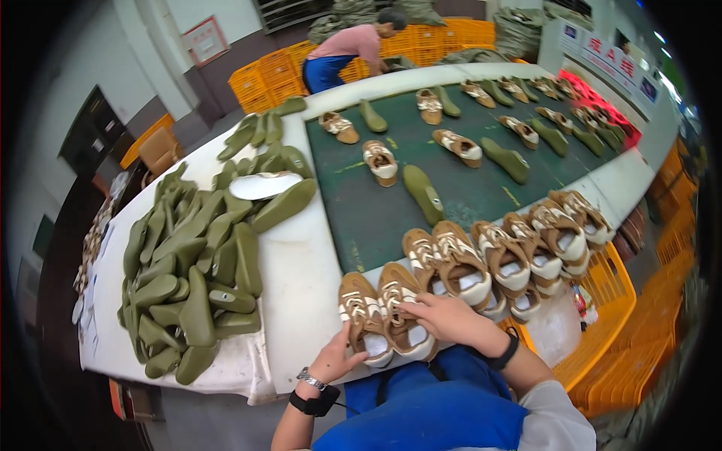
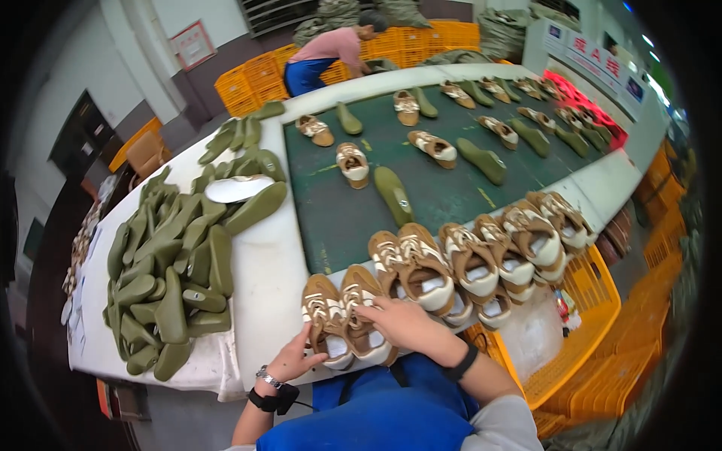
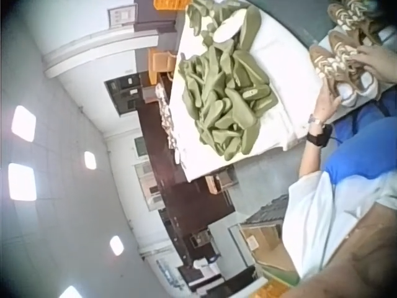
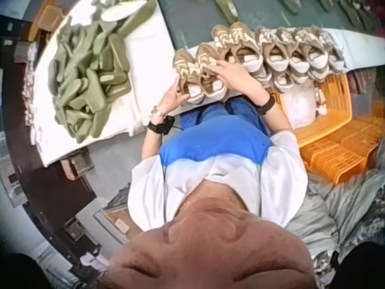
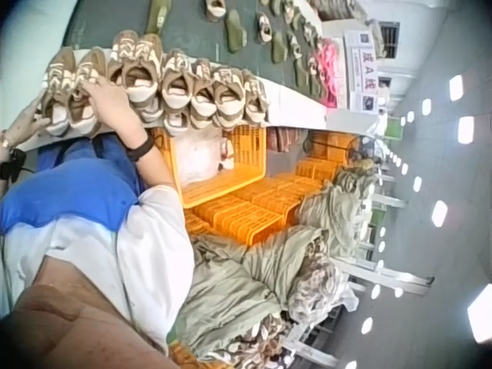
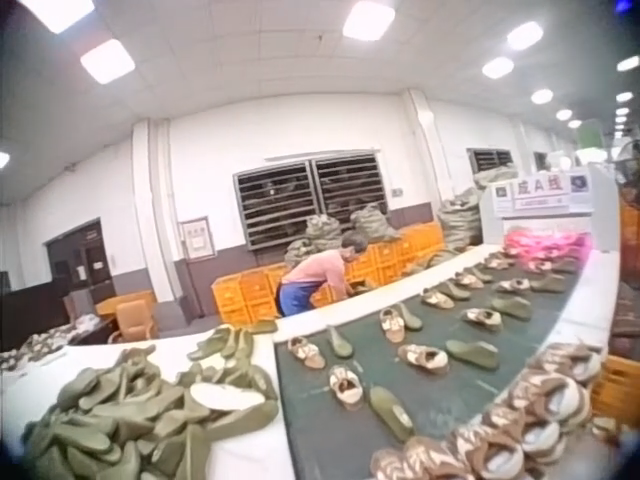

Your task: The recorder is assembling sneakers by inserting shoe lasts and arranging them on a conveyor belt in a shoe manufacturing facility.

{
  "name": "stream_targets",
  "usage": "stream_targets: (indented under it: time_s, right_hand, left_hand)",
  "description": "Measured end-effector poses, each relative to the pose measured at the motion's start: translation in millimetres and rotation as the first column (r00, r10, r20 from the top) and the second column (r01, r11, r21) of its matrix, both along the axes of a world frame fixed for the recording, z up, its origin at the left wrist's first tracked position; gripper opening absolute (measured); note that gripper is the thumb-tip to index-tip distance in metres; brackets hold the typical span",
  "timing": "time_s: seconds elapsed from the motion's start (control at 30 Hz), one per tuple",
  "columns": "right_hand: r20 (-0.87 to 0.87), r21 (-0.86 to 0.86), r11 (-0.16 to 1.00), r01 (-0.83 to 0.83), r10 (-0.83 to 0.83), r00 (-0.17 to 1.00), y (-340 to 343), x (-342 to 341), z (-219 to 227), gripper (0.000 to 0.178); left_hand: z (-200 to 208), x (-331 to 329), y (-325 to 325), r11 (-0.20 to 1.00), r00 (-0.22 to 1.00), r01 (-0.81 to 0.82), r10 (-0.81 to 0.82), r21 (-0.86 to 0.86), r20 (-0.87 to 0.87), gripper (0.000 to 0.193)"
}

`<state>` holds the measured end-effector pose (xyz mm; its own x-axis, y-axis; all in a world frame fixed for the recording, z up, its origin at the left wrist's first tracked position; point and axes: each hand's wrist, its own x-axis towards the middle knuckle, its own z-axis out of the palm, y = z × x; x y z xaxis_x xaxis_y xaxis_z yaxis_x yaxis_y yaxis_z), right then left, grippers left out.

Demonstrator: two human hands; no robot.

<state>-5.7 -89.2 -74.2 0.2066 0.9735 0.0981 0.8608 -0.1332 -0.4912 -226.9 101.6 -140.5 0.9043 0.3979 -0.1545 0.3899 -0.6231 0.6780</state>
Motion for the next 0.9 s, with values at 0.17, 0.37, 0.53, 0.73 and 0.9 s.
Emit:
stream_targets:
  time_s: [0.17, 0.37, 0.53, 0.73, 0.9]
  right_hand:
    - [-0.394, 0.276, 0.946, 0.171, -0.051, 0.918, -37.2, 24.4, 37.6, 0.026]
    - [-0.96, -0.124, 0.95, 0.286, -0.187, 0.207, -193.7, 84.5, -19.8, 0.034]
    - [-0.777, -0.586, 0.534, 0.61, -0.583, -0.237, -294.5, 62.2, -156.6, 0.024]
    - [-0.053, -0.249, 0.434, 0.866, -0.899, 0.435, -303.8, 29.2, -268.0, 0.035]
    - [0.093, -0.105, 0.17, 0.98, -0.979, 0.179, -270.0, 34.4, -266.6, 0.023]
  left_hand:
    - [18.8, 19.5, 56.7, 0.995, 0.993, 0.064, -0.056, 0.076, -0.102, 0.073]
    - [-0.2, 101.8, 235.9, 0.852, 0.989, -0.135, 0.149, 0.505, 0.013, 0.072]
    - [-25.2, 149.7, 337.9, 0.666, 0.905, -0.315, 0.425, 0.676, 0.004, 0.074]
    - [-20.3, 177.0, 298.3, 0.728, 0.832, -0.185, 0.473, 0.66, -0.288, 0.065]
    - [-64.0, 120.7, 274.3, 0.774, 0.883, -0.448, 0.463, 0.448, 0.084, 0.09]
